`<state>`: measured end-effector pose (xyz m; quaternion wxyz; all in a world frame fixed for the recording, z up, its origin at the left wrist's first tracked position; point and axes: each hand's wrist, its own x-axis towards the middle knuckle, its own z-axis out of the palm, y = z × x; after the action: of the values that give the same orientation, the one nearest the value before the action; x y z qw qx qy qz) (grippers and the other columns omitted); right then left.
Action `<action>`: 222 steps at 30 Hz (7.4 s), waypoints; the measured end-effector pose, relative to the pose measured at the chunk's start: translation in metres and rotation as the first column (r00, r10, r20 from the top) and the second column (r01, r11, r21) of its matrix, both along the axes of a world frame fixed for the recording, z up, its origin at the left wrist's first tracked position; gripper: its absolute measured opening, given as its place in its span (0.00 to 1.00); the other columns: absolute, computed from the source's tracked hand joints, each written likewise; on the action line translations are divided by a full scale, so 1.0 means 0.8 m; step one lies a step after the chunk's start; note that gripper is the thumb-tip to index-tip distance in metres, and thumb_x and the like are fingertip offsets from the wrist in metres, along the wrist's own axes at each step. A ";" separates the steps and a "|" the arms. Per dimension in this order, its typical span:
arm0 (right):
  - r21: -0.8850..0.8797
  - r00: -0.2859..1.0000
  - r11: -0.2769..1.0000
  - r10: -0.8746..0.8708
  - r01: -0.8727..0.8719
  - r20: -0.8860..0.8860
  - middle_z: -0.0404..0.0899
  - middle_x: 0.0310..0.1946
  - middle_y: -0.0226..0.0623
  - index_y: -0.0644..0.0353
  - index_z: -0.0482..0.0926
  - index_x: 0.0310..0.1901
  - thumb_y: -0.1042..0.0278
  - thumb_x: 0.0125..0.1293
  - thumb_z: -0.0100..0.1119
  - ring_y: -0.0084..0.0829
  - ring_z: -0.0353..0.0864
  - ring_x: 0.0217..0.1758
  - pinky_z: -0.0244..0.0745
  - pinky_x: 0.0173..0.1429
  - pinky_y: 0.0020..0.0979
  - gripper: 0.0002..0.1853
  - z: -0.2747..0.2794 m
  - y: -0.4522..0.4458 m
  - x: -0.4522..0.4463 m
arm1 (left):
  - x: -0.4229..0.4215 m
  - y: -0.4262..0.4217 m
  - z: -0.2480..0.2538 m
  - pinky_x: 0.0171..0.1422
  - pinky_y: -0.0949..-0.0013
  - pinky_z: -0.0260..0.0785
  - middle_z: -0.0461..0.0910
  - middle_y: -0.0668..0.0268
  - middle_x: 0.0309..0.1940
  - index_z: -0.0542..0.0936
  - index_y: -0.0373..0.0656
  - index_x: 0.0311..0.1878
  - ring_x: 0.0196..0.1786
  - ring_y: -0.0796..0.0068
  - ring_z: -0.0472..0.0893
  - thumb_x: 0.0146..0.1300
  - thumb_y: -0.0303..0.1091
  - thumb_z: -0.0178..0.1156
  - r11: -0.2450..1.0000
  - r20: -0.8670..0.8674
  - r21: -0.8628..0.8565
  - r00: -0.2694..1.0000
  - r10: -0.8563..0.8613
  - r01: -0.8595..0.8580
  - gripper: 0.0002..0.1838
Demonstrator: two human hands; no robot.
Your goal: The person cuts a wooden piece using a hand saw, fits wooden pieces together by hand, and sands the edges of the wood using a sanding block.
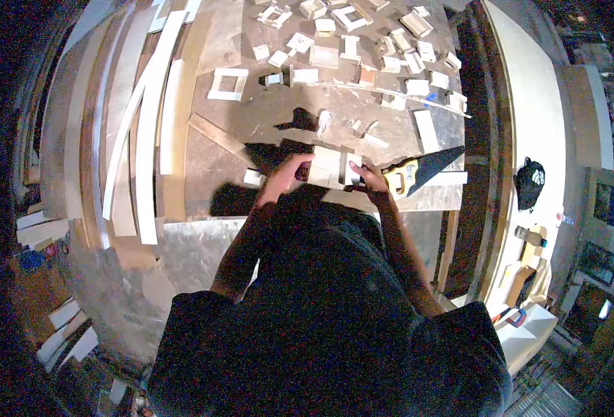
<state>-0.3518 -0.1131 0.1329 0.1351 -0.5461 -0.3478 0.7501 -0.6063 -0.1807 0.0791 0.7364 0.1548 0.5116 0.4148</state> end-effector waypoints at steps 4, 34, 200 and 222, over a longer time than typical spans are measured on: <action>0.049 0.997 0.998 -0.029 0.026 0.072 0.84 0.40 0.29 0.56 0.81 0.50 0.55 0.69 0.66 0.23 0.83 0.42 0.80 0.44 0.30 0.15 -0.041 -0.002 0.010 | -0.001 -0.009 -0.040 0.32 0.72 0.70 0.83 0.70 0.25 0.86 0.39 0.38 0.24 0.79 0.77 0.65 0.48 0.62 0.996 -0.094 0.072 0.994 -0.052 0.059 0.18; 0.185 0.935 0.943 -0.310 0.278 0.173 0.76 0.31 0.34 0.65 0.76 0.42 0.56 0.63 0.72 0.30 0.82 0.31 0.89 0.32 0.40 0.21 -0.042 0.027 0.027 | 0.050 -0.030 -0.028 0.50 0.57 0.77 0.85 0.52 0.40 0.78 0.39 0.48 0.45 0.54 0.85 0.43 0.32 0.77 0.939 -0.791 0.225 0.612 0.020 0.260 0.27; 0.722 0.722 0.067 0.153 -0.689 0.675 0.85 0.54 0.39 0.47 0.84 0.56 0.71 0.55 0.68 0.45 0.80 0.59 0.78 0.62 0.43 0.24 -0.025 -0.026 -0.034 | 0.039 -0.026 0.002 0.64 0.46 0.71 0.72 0.41 0.63 0.65 0.46 0.71 0.65 0.40 0.74 0.59 0.32 0.69 0.846 -0.919 0.222 0.394 0.016 0.485 0.37; 0.729 0.764 0.331 -0.037 -0.599 0.644 0.83 0.32 0.48 0.51 0.80 0.62 0.64 0.54 0.74 0.48 0.84 0.35 0.79 0.42 0.43 0.30 -0.084 -0.064 0.031 | 0.047 -0.033 -0.002 0.57 0.52 0.74 0.81 0.51 0.48 0.77 0.43 0.60 0.54 0.48 0.80 0.51 0.38 0.77 0.868 -0.888 0.339 0.427 0.169 0.362 0.33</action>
<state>-0.3267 -0.1646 0.0658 0.1633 -0.4958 -0.8162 0.2476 -0.5688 -0.2069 0.0774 0.3081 0.5598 0.6919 0.3361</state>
